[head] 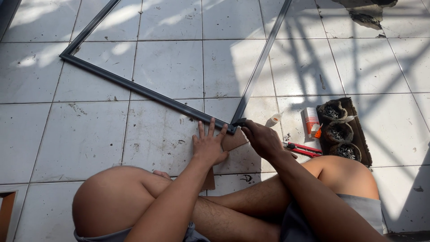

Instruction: Trimming excess material from the edge of a large frame using a utility knife while sitting on the floor.

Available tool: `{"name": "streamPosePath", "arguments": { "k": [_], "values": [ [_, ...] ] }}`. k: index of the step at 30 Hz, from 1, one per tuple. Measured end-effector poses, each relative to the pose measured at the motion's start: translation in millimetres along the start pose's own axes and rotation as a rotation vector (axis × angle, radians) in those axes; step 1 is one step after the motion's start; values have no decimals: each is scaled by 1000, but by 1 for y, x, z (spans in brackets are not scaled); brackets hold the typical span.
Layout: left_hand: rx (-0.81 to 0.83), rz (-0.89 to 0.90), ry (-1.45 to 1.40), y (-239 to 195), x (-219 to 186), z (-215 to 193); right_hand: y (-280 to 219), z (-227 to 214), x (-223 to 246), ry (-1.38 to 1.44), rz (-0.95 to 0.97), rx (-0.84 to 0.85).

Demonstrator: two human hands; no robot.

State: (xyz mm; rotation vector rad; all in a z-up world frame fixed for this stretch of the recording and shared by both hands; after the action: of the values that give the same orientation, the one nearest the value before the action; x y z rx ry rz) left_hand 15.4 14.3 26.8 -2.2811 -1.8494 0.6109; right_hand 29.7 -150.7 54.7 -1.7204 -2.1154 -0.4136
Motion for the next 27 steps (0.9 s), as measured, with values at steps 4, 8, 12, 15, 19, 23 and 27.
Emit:
{"name": "streamPosePath", "arguments": {
  "k": [4,8,12,15,19,23,27],
  "values": [
    [45,-12,17,-4,-5,-9,1,7,0,-166,-63,81],
    [60,-19,16,-1,-4,-14,1,-2,9,-60,-93,-71],
    [75,-16,51,-2,-4,-14,3,33,-12,-286,-137,28],
    [90,-22,21,-3,-5,-17,2,4,5,-157,-69,-45],
    [102,-24,24,-3,-4,-14,4,26,-19,-9,-4,-160],
    [87,-23,42,-3,-5,-17,1,13,3,-184,-65,45],
    [99,-29,23,-3,-4,-15,2,15,-12,85,59,-179]
  ]
}}
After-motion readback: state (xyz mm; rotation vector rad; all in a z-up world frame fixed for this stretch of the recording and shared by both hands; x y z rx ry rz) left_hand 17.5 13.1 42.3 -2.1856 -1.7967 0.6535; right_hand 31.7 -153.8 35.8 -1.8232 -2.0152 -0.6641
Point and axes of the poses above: each hand's wrist, its own y-axis towards the middle knuckle, its own z-axis out of the palm, x = y × z, the point moved 2 cm from there along y, towards the middle knuckle, and after that the axes turned 6 degrees about -x, right-handed, at the moved point
